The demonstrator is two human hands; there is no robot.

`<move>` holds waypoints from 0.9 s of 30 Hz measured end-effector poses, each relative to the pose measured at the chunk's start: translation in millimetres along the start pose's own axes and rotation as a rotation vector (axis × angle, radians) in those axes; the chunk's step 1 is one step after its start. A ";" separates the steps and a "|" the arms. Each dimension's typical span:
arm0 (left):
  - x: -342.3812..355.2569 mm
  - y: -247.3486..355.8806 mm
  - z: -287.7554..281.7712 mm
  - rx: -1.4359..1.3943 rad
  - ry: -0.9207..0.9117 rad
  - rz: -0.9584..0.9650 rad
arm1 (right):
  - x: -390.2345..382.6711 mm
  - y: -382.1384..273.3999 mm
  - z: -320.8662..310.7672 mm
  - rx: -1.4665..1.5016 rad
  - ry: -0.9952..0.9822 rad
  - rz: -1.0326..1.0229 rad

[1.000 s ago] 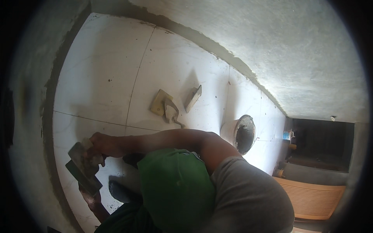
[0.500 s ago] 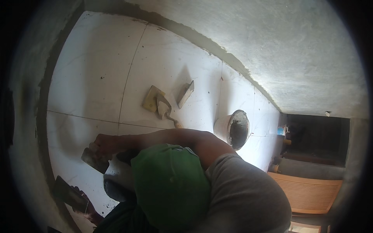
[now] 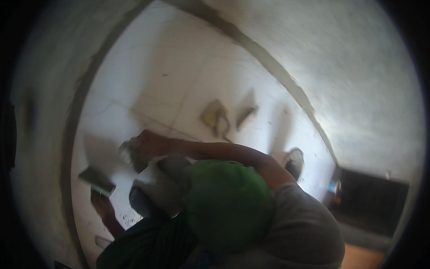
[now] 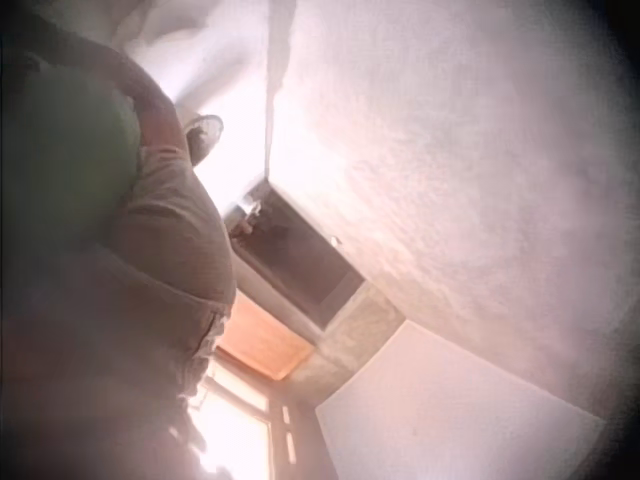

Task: The person applies plaster to the junction between a wall and a tiled floor using a metal trowel and a rectangular spreader, smoothing the material along the corner and scraping excess plaster between the tools.

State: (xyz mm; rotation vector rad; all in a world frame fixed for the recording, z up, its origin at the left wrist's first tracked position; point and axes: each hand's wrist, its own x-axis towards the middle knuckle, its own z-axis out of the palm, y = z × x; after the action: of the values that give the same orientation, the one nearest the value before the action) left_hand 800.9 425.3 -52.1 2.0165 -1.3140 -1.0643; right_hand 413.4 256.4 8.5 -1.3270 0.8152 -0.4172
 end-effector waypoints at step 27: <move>-88.6 83.3 -14.6 -1.617 0.402 -0.301 | 103.8 -125.0 218.3 -0.041 -0.395 0.605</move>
State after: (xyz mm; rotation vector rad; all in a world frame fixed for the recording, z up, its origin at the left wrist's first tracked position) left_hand 749.6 472.4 48.7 0.9788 0.2274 -1.1154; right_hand 662.9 306.3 105.1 -1.0827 0.8419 0.3315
